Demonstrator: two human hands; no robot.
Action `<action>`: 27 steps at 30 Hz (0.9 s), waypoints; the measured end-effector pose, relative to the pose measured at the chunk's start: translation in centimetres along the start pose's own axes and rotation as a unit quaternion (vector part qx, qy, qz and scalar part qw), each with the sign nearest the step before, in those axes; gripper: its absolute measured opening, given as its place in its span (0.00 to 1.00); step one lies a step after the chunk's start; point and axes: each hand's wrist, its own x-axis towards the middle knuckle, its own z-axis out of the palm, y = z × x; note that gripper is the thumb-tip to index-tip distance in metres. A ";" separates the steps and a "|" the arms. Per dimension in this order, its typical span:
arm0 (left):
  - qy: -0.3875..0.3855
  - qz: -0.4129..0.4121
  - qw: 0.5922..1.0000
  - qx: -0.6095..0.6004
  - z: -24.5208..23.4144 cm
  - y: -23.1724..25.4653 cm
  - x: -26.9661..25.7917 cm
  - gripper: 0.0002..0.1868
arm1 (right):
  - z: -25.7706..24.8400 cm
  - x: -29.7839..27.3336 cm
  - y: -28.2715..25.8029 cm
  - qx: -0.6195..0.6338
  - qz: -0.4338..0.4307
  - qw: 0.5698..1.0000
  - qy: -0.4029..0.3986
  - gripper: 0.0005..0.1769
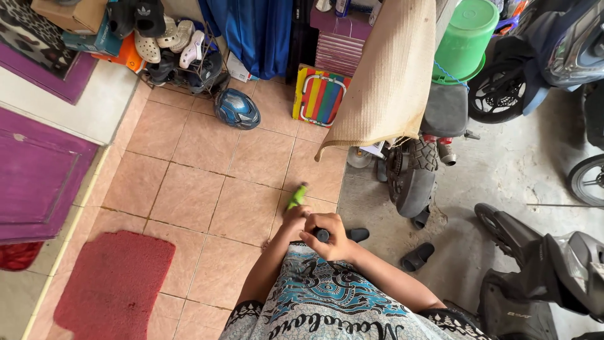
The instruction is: The person sweeps a tiled floor with a green broom in a cluttered area. They move the broom back and forth to gather debris near a purple door and a motorcycle.
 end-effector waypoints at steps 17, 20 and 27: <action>-0.131 0.062 0.983 0.113 5.4 5.3 4.9 0.09 | -3.6 -5.2 -0.6 -0.107 0.104 0.978 0.144 0.13; -0.131 0.129 0.982 0.051 7.8 7.0 5.3 0.12 | -4.3 -6.2 -1.0 -0.129 0.109 0.972 0.164 0.11; -0.136 0.144 0.980 0.002 11.0 9.0 5.0 0.17 | -5.4 -8.3 -2.3 -0.129 0.113 0.973 0.157 0.11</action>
